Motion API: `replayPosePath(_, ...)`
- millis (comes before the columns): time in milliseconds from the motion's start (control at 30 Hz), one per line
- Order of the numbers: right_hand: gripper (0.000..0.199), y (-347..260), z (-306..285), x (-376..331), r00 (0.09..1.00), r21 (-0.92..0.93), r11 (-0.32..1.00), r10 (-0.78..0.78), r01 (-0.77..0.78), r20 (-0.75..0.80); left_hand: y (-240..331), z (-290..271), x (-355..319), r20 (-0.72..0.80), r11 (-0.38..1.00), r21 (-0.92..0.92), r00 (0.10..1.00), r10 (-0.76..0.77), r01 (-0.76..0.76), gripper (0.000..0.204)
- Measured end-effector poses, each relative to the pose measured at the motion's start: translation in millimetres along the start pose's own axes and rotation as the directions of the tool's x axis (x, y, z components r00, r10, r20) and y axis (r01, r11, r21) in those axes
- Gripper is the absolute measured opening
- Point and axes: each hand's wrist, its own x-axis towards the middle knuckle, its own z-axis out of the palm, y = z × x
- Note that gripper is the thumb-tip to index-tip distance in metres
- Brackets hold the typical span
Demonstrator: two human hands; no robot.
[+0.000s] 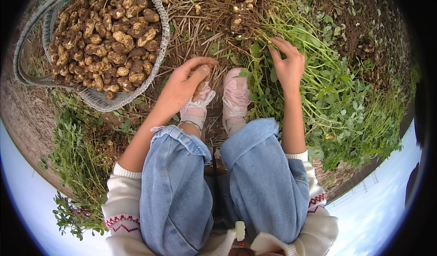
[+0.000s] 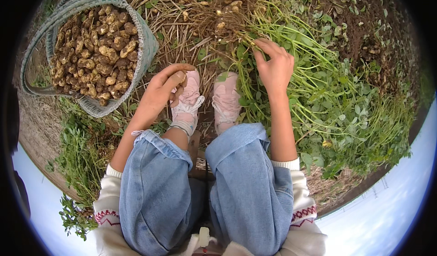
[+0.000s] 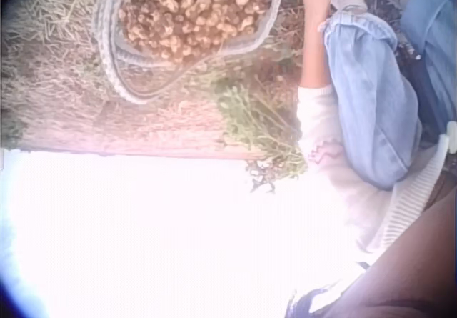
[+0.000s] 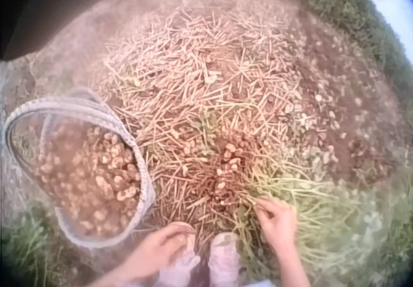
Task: The person sits on the ground and pulls peanut plants from the soil, detaching the peanuts from the roots and placing them into a basket. Another person nearby pours the collected peanuts into a sack.
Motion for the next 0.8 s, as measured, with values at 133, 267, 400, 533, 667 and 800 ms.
replayPosePath(133,0.020,-1,0,1,1.000,0.017,1.000,-0.008,0.008,-0.001,64,-13,-65,-0.173,0.814,0.424,0.846,0.504,-0.397,0.026)
replayPosePath(267,0.019,-1,-1,0,1.000,0.002,1.000,-0.002,0.002,-0.008,90,-45,-77,-0.277,0.276,0.960,0.333,0.901,0.051,0.030)
replayPosePath(400,0.020,-3,-1,2,1.000,-0.013,1.000,-0.014,0.014,0.004,76,-49,-68,-0.099,0.099,0.993,0.003,0.995,-0.058,0.028)
replayPosePath(533,0.021,3,-4,3,0.999,0.020,0.999,-0.046,0.047,-0.013,29,12,-32,0.038,0.527,0.513,0.631,0.775,-0.678,0.019)
replayPosePath(667,0.018,2,-8,12,0.997,0.003,0.999,-0.047,0.047,-0.062,-54,35,65,0.057,0.894,0.221,0.920,0.387,-0.390,0.026)
replayPosePath(800,0.021,13,-22,26,0.996,0.015,1.000,0.008,-0.007,-0.090,-59,43,107,-0.066,0.751,0.565,0.889,0.454,-0.341,0.031)
